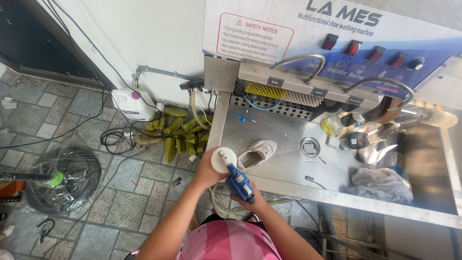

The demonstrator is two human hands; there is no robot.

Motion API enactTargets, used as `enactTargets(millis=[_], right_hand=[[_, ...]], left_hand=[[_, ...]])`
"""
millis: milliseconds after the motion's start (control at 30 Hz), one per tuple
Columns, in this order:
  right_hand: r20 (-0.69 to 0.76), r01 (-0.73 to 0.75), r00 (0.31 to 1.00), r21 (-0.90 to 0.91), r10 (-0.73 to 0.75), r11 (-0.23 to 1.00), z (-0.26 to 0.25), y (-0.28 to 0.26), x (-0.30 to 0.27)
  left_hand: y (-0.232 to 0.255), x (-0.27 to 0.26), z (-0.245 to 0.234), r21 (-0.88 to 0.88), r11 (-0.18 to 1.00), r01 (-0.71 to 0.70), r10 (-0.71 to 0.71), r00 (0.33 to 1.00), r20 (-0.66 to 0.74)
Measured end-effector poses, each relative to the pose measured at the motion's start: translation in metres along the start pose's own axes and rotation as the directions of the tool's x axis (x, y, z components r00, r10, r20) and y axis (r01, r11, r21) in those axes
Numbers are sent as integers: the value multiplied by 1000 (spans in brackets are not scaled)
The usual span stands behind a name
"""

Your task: The person removes a shoe from a sink, inspects the sole, and then uses a handheld spray gun to apply a cleaning solution to the shoe's upper and sole. The person refills the spray gun's reservoir from a tap and continues spraying the shoe.

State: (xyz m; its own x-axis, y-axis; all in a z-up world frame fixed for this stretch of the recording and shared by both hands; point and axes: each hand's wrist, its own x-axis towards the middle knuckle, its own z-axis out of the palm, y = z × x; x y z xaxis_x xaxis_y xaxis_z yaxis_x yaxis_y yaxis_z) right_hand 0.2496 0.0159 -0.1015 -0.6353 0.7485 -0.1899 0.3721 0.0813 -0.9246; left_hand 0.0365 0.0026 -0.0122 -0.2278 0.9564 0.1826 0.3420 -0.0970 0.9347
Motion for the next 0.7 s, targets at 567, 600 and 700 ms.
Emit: enactTargets(millis=[567, 600, 700], right_hand=[[-5, 182, 983, -53, -183, 982, 2, -25, -5], [5, 183, 983, -82, -183, 980, 4, -26, -2], [-61, 146, 987, -75, -151, 986, 7, -29, 3]], left_hand=[[6, 26, -41, -191, 944, 270, -138, 846, 515], [2, 29, -42, -197, 959, 202, -84, 871, 484], [-4, 23, -23, -114, 993, -10, 40, 965, 260]])
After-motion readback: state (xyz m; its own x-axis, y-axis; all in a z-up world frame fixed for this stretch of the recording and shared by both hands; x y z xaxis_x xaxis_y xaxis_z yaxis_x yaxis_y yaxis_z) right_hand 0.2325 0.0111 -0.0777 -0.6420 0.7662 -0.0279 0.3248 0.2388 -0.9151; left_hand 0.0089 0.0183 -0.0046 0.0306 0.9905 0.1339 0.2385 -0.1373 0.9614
